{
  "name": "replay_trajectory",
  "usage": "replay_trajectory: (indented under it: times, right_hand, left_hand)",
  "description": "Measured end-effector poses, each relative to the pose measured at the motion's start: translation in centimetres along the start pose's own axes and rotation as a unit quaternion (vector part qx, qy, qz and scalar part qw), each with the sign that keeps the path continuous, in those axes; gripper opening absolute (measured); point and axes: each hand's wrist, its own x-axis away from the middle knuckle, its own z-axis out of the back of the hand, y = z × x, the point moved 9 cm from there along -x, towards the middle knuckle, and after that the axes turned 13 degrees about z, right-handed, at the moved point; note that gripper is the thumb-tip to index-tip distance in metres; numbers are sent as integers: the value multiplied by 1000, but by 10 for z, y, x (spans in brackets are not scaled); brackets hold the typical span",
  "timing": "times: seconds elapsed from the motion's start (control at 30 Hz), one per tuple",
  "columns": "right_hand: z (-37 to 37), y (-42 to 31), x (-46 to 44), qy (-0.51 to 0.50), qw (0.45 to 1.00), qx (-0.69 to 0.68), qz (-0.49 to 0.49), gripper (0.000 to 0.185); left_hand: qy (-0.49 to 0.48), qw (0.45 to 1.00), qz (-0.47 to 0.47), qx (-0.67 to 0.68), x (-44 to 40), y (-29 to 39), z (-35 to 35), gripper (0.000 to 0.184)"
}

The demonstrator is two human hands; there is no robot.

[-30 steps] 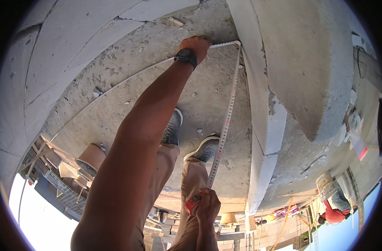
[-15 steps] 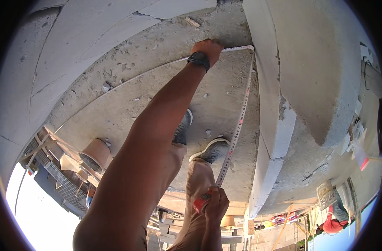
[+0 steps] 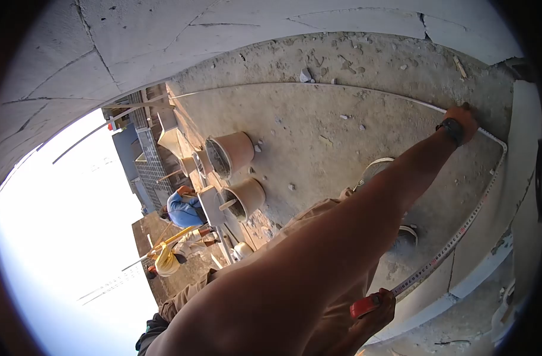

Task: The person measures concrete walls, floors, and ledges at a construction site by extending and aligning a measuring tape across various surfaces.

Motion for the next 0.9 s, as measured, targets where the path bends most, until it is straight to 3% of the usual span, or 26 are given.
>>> replay_trajectory:
  times: [0.07, 0.3, 0.37, 0.4, 0.47, 0.5, 0.57, 0.7, 0.77, 0.83, 0.87, 0.9]
  right_hand:
    - [-1, -1, -2, -24, 997, 15, 65, 40]
    - [1, 58, -5, 48, 996, -75, 28, 23]
    - [2, 55, -9, 9, 987, -74, 144, 27]
    - [-1, 49, -8, 9, 987, -73, 144, 27]
    - [1, 55, 0, 62, 995, -77, 9, 27]
    - [9, 49, 5, 64, 995, -77, 9, 27]
    - [16, 28, 11, -31, 994, 56, 89, 37]
    - [71, 74, 25, -17, 992, 114, 58, 33]
    - [103, 69, 38, -10, 976, 158, 152, 30]
    - [144, 80, 44, -52, 929, 285, 232, 28]
    - [168, 87, 48, -14, 933, 294, 206, 31]
    - [173, 56, 68, -31, 936, 324, 132, 20]
  left_hand:
    - [-77, 994, 66, 38, 1, -17, -8, 23]
    - [-48, 998, 36, -3, 14, -40, -12, 23]
    - [11, 999, 41, 25, 21, -44, 3, 21]
    - [10, 999, 40, 26, 25, -45, 7, 21]
    - [-12, 999, 13, 43, 38, -43, 16, 23]
    - [-13, 999, 11, 45, 47, -44, 23, 23]
    - [-100, 994, 14, 36, 68, -44, 20, 25]
    - [-183, 973, 87, 115, 115, -62, 11, 23]
    - [-178, 971, 81, 135, 142, -64, 15, 23]
    - [-168, 975, 55, 137, 169, -61, 20, 24]
    - [-171, 975, 46, 136, 182, -57, 26, 23]
    - [-162, 977, 38, 131, 194, -54, 25, 23]
